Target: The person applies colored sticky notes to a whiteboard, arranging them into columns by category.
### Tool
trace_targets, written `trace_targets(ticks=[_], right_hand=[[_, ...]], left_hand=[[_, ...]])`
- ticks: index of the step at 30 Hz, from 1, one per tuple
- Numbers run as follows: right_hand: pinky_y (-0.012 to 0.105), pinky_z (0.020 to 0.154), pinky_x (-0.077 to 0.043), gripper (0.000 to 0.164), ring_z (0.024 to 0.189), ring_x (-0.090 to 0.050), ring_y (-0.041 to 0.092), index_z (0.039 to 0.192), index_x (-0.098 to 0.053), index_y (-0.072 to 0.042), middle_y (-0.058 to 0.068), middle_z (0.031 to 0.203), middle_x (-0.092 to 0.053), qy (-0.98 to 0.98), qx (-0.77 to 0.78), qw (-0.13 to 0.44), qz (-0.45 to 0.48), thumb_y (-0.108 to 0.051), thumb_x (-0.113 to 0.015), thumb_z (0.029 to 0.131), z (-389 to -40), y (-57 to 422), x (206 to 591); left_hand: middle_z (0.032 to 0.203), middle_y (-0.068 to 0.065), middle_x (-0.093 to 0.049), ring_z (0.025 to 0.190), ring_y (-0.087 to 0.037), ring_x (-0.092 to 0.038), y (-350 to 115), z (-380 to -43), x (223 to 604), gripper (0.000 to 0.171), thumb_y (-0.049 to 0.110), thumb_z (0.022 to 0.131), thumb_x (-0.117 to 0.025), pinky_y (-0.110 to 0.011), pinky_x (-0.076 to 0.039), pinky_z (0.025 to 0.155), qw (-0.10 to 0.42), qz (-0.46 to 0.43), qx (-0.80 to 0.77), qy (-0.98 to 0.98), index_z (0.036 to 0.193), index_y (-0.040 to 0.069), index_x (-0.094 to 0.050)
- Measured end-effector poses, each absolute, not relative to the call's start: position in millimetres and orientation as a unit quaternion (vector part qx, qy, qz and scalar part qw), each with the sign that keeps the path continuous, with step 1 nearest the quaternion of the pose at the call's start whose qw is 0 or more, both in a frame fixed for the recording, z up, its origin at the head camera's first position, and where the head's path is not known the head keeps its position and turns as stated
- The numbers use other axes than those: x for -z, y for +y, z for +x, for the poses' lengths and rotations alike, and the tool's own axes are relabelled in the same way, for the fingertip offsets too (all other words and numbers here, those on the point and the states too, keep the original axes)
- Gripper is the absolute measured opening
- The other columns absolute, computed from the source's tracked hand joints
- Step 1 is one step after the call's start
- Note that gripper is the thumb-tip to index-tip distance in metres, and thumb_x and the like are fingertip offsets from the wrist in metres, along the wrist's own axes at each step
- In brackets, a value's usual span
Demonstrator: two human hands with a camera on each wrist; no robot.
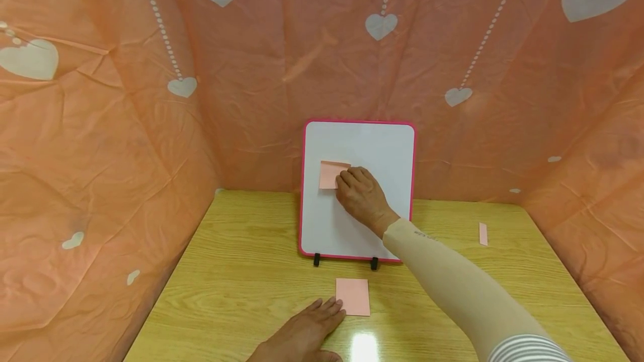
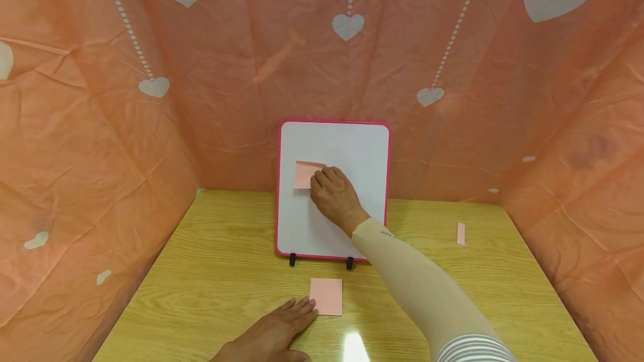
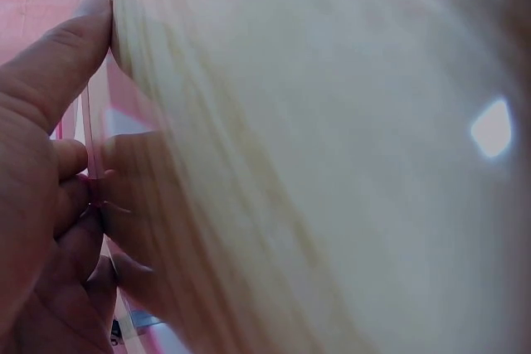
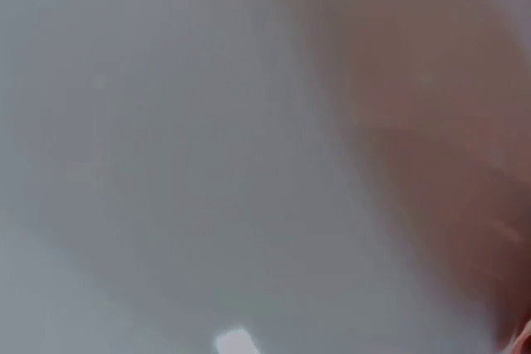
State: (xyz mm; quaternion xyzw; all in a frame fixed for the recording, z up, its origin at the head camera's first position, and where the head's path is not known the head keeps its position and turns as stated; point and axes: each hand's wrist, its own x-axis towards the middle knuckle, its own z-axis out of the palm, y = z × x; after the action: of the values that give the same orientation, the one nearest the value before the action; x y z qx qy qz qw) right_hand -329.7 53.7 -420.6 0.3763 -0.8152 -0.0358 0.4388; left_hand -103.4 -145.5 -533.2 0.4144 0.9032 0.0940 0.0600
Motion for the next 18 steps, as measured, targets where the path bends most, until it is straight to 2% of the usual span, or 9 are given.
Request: trace_targets(ticks=[4, 10, 13, 18], right_hand=[[0.040, 0.101, -0.055, 0.026, 0.102, -0.065, 0.028, 0.099, -0.074, -0.003, 0.008, 0.099, -0.072, -0.821, 0.045, 0.428, 0.374, -0.029, -0.072, 0.098, -329.5, 54.3, 422.7], [0.040, 0.101, -0.056, 0.020, 0.104, -0.064, 0.029, 0.104, -0.075, -0.002, 0.010, 0.103, -0.071, -0.818, 0.049, 0.440, 0.367, -0.021, -0.071, 0.100, -332.3, 53.3, 421.8], [0.040, 0.103, -0.056, 0.025, 0.111, -0.063, 0.030, 0.113, -0.074, -0.001, 0.012, 0.112, -0.070, -0.827, 0.062, 0.433, 0.354, -0.022, -0.071, 0.101, -332.4, 53.7, 420.5], [0.045, 0.120, -0.045, 0.046, 0.131, -0.059, 0.033, 0.139, -0.065, -0.001, 0.016, 0.138, -0.066, -0.861, 0.087, 0.381, 0.326, -0.030, -0.065, 0.105, -329.6, 55.9, 418.6]], left_hand=[[0.164, -0.011, -0.046, 0.155, -0.022, -0.041, -145.6, -103.1, 532.8, 0.086, 0.069, 0.099, -0.053, -0.038, -0.038, 0.125, 0.053, 0.417, -0.089, 0.903, 0.158, 0.006, -0.048], [0.163, -0.012, -0.048, 0.154, -0.022, -0.043, -145.9, -103.5, 533.8, 0.086, 0.068, 0.098, -0.055, -0.038, -0.040, 0.124, 0.041, 0.421, -0.085, 0.902, 0.157, 0.006, -0.050], [0.162, -0.012, -0.048, 0.154, -0.022, -0.043, -145.9, -103.8, 534.1, 0.086, 0.069, 0.098, -0.055, -0.038, -0.040, 0.124, 0.042, 0.420, -0.086, 0.903, 0.157, 0.006, -0.050], [0.163, -0.011, -0.048, 0.154, -0.022, -0.043, -145.9, -103.9, 533.5, 0.086, 0.069, 0.098, -0.056, -0.038, -0.040, 0.124, 0.049, 0.416, -0.087, 0.904, 0.157, 0.007, -0.050]])
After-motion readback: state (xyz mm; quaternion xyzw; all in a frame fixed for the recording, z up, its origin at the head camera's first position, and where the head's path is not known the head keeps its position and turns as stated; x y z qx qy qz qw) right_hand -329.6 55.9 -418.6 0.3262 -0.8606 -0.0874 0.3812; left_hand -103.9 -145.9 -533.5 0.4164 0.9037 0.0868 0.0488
